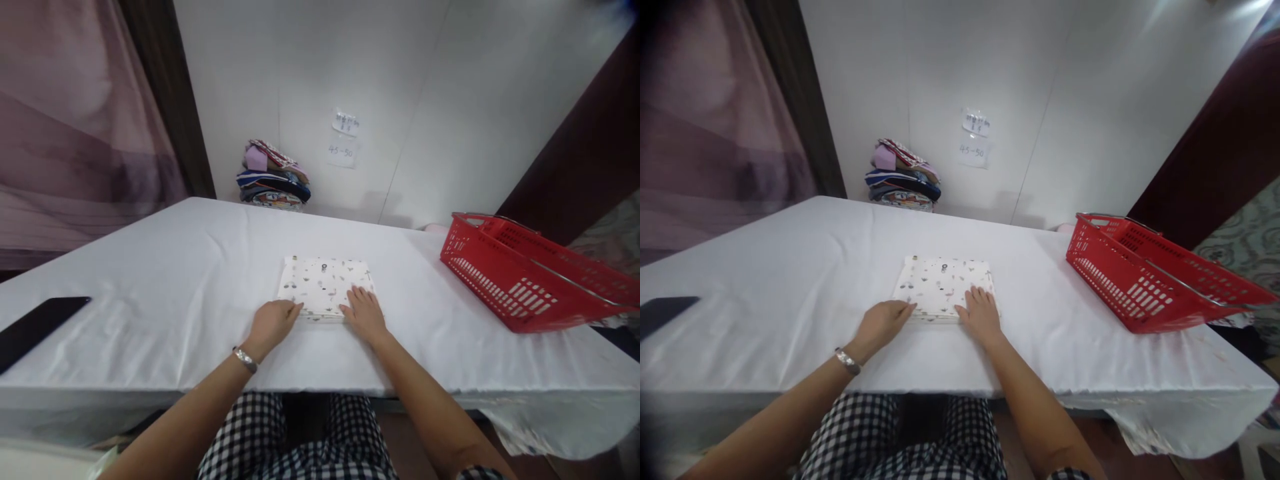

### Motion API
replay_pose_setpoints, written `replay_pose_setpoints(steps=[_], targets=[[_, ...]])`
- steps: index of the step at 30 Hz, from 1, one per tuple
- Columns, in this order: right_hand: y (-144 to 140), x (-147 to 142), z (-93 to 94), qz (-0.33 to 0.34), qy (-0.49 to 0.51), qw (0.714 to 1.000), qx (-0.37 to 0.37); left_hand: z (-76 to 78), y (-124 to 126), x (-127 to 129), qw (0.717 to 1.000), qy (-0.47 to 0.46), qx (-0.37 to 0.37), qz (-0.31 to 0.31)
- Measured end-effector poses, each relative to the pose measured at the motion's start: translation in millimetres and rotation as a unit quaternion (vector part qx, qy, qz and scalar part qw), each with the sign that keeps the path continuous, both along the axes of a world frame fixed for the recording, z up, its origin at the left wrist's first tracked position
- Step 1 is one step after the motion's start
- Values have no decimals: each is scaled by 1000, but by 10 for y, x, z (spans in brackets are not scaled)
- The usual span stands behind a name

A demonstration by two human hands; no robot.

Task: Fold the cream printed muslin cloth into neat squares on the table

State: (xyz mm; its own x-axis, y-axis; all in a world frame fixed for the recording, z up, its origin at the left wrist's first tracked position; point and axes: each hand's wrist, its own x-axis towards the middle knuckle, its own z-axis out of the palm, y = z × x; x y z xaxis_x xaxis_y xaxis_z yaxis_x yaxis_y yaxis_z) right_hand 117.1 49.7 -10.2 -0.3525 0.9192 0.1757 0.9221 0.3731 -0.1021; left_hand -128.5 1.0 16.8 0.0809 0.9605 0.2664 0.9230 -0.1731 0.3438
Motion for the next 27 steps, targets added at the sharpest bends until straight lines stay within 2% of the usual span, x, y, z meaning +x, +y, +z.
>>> replay_pose_setpoints(steps=[2, 3, 6, 8, 11, 13, 15, 20, 23, 27], targets=[[16, -8, -7, 1, -6, 1000, -1, 106, 81, -72, 998, 2, -31, 58], [24, -8, -12, 1, -9, 1000, -2, 149, 146, -73, 997, 2, -28, 67], [33, 4, -27, 0, -12, 1000, -8, 184, 403, 14, 999, 2, 48, 19], [29, 20, -32, 3, -10, 1000, -14, 103, 571, 96, 998, 33, 59, -8], [35, 22, -7, -3, -5, 999, -44, -117, 722, 172, 997, 79, -5, 0], [77, -25, 49, -12, 5, 996, -83, -244, 748, 183, 995, 92, -28, -1], [171, -120, 135, -10, 21, 994, -107, -306, 739, 177, 995, 98, -29, -3], [605, -324, 292, 31, 33, 997, -67, -268, 707, 165, 994, 103, -27, 3], [839, -237, 216, -19, 4, 997, -79, -267, 693, 160, 995, 98, -34, 0], [964, -56, 41, -59, 1, 994, -88, -289, 674, 149, 995, 85, -45, -3]])
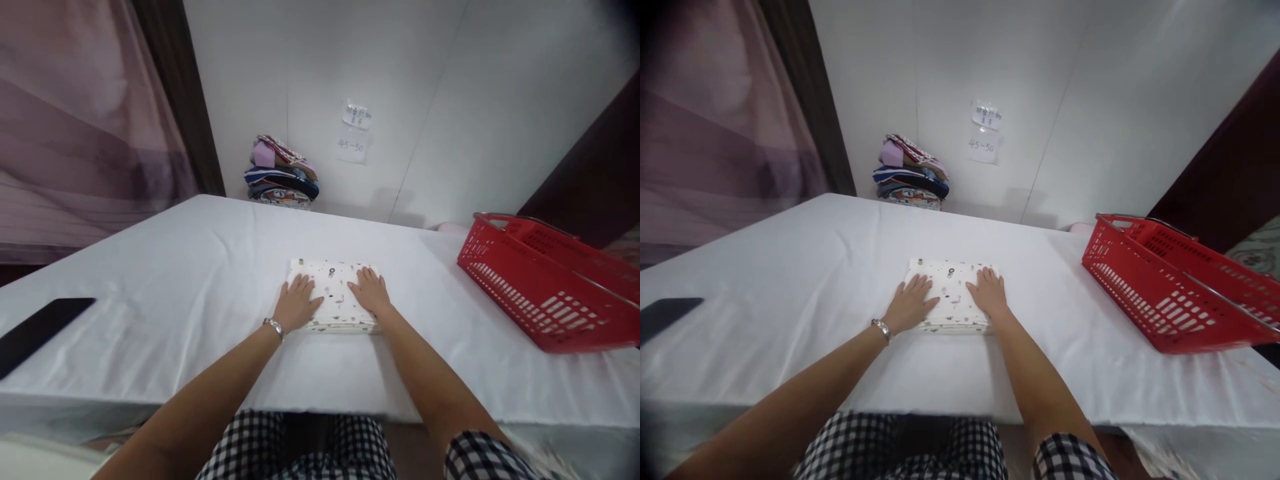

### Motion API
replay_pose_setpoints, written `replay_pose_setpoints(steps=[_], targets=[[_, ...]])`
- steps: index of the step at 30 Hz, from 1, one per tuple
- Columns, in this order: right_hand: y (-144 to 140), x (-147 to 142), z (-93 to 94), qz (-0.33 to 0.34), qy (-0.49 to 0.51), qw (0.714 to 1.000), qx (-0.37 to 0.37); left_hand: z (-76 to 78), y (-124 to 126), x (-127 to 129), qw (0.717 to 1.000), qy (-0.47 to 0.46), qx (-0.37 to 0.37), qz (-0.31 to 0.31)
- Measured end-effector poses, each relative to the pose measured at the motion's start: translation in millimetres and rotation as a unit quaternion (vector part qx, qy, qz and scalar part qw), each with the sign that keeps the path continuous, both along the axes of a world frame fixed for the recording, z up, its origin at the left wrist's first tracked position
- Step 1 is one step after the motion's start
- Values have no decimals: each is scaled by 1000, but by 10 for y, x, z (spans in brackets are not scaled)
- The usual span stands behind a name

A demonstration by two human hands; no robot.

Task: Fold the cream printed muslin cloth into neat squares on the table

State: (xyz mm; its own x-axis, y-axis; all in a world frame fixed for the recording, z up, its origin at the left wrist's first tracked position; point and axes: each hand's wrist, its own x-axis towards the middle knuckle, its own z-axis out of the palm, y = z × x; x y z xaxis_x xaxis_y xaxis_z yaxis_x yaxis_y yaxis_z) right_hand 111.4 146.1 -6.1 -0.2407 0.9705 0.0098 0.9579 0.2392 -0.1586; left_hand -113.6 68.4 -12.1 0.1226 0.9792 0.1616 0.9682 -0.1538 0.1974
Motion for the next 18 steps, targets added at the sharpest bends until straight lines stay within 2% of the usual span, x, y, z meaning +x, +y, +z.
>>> replay_pose_setpoints(steps=[3, 5, 8, 12, 15, 18], targets=[[3, 28, -61, 4, 6, 1000, 8, 70, 81, 3, 999, -5, -36, 0], [-1, 14, -70, 3, 5, 1000, 10, 153, 219, 8, 998, -13, -64, 4], [0, 1, -72, 1, 1, 1000, 13, 228, 490, -6, 999, -16, -28, 34], [7, 21, -79, 6, 2, 1000, 11, 112, 714, -84, 995, -36, -50, 78], [11, 36, -83, 7, 5, 1000, 8, -17, 733, -145, 994, -61, -40, 78], [9, 33, -82, 7, 4, 1000, 8, -66, 715, -180, 994, -74, -20, 78]])
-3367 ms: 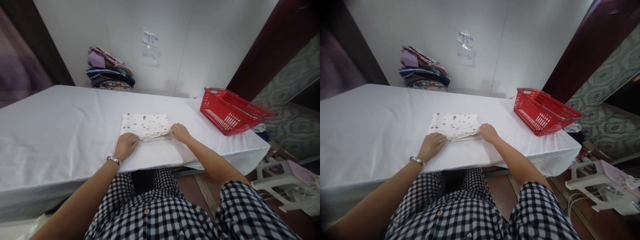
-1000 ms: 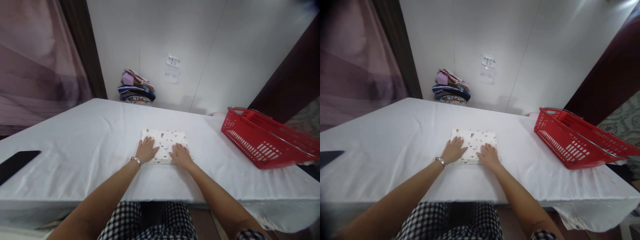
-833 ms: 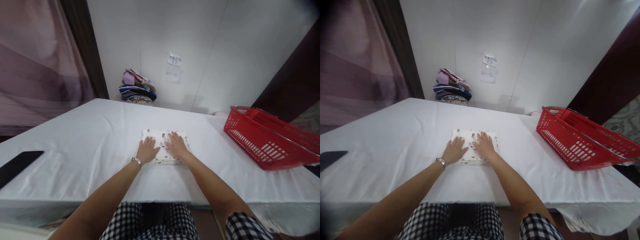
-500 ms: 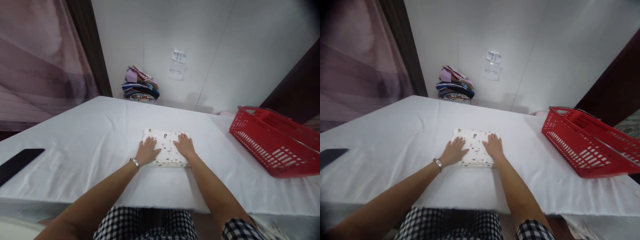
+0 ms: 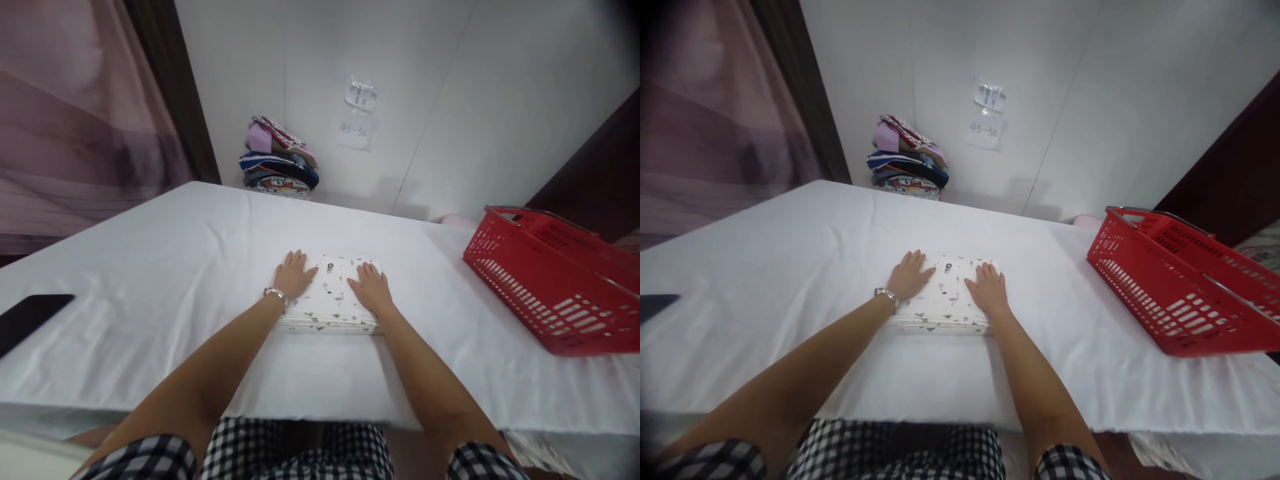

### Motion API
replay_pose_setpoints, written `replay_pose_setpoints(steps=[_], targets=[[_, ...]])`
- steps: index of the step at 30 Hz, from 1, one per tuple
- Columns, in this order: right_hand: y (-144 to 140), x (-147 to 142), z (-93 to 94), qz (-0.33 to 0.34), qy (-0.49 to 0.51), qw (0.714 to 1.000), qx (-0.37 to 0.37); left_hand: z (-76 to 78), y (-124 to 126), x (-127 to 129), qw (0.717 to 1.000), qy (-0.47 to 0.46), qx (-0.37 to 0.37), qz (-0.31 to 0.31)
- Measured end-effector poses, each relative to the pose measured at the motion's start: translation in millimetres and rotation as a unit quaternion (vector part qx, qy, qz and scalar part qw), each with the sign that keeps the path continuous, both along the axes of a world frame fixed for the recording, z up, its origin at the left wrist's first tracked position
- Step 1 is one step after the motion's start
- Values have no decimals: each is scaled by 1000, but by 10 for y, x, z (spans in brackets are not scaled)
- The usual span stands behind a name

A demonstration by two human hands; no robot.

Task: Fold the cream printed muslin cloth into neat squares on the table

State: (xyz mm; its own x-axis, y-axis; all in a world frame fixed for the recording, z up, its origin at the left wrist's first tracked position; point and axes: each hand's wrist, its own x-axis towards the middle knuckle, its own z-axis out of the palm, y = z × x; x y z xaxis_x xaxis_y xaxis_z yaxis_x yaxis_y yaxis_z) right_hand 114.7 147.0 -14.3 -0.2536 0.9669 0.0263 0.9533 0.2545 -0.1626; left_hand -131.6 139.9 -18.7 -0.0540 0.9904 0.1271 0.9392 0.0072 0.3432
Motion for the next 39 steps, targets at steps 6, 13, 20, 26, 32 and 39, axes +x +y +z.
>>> replay_pose_setpoints(steps=[6, 13, 20, 26, 32, 39], targets=[[1, -15, 46, 0, 21, 1000, -4, 73, -59, -34, 995, -16, 52, 88], [-228, 391, 37, -54, 183, 981, -40, 166, -405, -126, 992, -49, -10, 113], [-861, 662, -323, -98, 331, 939, 16, 237, -858, -195, 981, -130, -91, 116], [-419, 796, -342, -39, 352, 930, 97, 199, -1129, 126, 974, -160, -84, 136], [-139, 881, -142, -18, 261, 945, 197, 164, -1483, 283, 942, -310, -103, 73], [-941, 235, -148, 234, 252, 906, 246, -3, -1637, 178, 923, -378, -28, 69]])
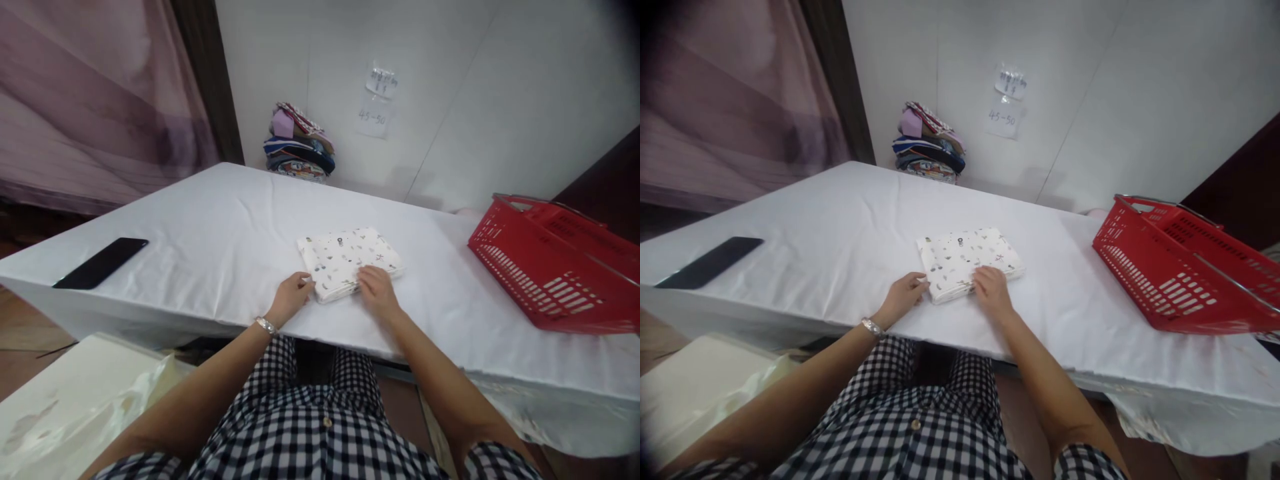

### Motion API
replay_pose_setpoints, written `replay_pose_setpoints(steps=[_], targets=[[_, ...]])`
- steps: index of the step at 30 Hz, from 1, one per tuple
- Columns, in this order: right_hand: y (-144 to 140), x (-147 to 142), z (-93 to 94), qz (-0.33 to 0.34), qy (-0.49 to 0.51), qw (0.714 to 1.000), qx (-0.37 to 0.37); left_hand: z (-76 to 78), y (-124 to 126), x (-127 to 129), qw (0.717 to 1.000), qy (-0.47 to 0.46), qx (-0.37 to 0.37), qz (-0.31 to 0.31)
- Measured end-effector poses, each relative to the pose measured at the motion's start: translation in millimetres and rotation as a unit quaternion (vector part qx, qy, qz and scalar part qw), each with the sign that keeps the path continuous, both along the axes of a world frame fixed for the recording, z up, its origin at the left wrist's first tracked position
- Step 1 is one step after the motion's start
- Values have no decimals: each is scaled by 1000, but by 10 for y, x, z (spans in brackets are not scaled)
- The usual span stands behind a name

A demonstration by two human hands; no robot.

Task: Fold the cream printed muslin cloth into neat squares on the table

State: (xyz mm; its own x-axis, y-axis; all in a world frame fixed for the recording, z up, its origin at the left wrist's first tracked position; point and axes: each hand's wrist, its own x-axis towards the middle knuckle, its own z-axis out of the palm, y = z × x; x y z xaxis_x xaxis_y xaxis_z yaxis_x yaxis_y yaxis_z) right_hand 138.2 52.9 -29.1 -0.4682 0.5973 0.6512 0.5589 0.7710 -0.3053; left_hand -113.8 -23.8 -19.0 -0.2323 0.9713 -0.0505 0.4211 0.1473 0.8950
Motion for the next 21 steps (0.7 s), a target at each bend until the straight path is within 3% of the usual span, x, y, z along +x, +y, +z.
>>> replay_pose_setpoints(steps=[4, 9, 15, 21], targets=[[-270, -291, 11, 78, -23, 997, 7, -69, -69, 50, 997, 44, 69, 10], [-308, -315, 32, 88, -39, 995, 12, -21, -159, 74, 992, 62, 105, 5], [-306, -286, -5, 81, -42, 996, 18, 26, -255, 120, 989, 71, 116, -64], [-349, -360, 34, 93, -79, 992, 18, -19, -255, 180, 975, 160, 139, -59]])
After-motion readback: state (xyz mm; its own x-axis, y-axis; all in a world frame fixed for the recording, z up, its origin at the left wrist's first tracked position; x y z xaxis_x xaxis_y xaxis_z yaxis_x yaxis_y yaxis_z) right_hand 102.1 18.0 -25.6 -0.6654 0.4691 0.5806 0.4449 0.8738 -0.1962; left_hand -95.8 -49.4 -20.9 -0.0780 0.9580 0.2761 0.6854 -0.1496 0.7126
